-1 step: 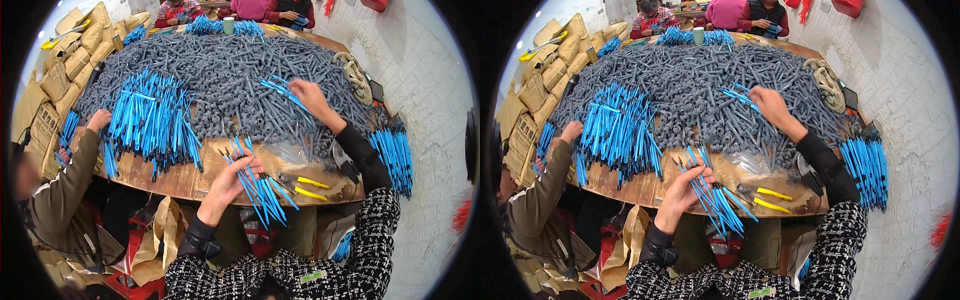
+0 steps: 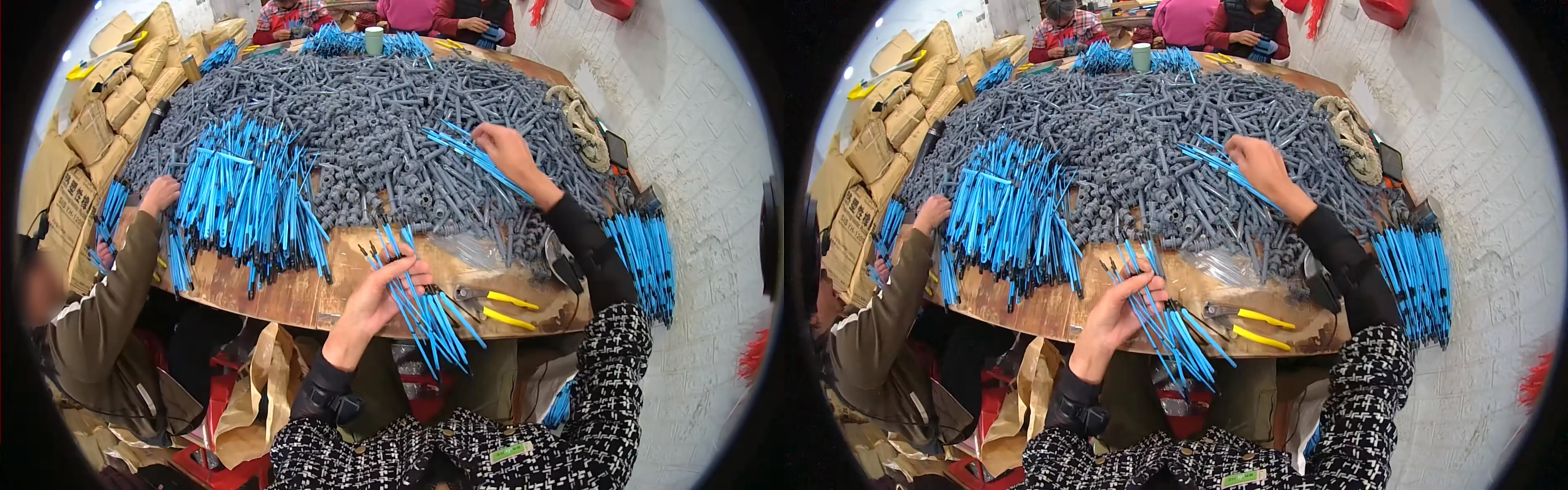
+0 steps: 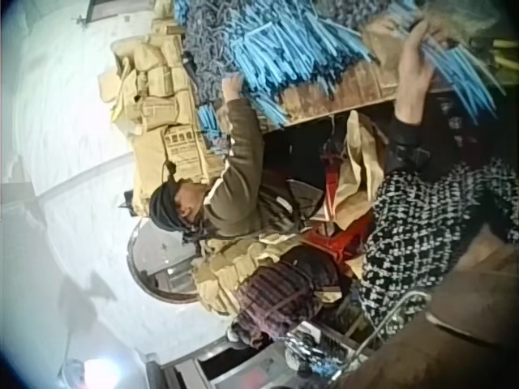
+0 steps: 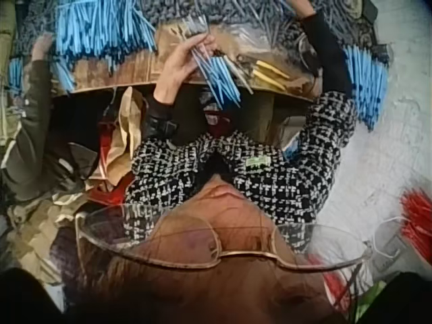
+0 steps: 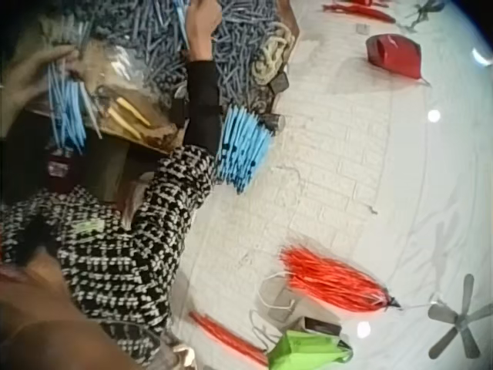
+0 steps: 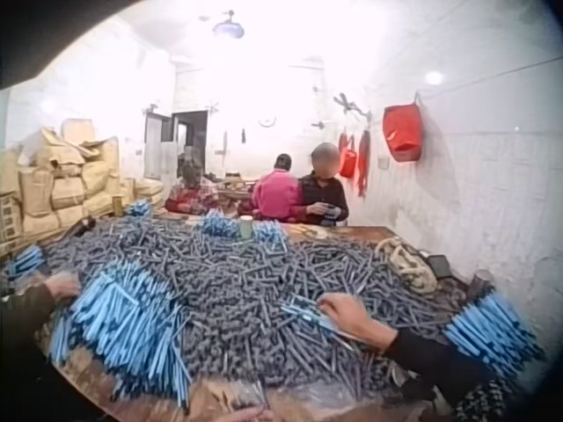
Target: The person inserts blue plastic rods into a grey circular mop head base, then uses yellow-handled pliers to trim the rods flush with the base. The person repeats this process with additional rods and bases, placing finished units into a white sack.
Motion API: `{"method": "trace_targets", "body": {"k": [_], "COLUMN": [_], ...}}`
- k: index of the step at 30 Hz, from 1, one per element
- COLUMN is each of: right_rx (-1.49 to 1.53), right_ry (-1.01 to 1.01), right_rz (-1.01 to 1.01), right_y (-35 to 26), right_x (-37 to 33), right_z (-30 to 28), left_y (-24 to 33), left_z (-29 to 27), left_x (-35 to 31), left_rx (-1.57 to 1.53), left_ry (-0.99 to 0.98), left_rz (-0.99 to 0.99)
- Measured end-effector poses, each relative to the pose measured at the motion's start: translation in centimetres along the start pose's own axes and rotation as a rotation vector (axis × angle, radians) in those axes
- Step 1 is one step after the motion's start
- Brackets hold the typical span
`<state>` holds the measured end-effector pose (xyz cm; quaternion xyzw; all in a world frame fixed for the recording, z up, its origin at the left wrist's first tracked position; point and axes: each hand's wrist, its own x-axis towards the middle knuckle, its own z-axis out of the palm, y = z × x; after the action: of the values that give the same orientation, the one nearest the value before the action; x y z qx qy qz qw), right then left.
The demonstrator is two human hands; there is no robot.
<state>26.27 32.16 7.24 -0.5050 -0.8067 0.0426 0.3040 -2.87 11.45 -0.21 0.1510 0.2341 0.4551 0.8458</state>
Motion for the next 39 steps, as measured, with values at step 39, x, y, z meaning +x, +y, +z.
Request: {"method": "trace_targets", "body": {"k": [39], "right_rx": [1.559], "right_ry": [-0.657], "right_rz": [0.55], "right_y": [-16.3], "right_x": [-15.7], "right_z": [-1.7], "left_y": [-0.4], "left_z": [4.6], "left_x": [-0.1], "left_rx": [0.345], "left_ry": [-0.013], "left_rz": [0.408]}}
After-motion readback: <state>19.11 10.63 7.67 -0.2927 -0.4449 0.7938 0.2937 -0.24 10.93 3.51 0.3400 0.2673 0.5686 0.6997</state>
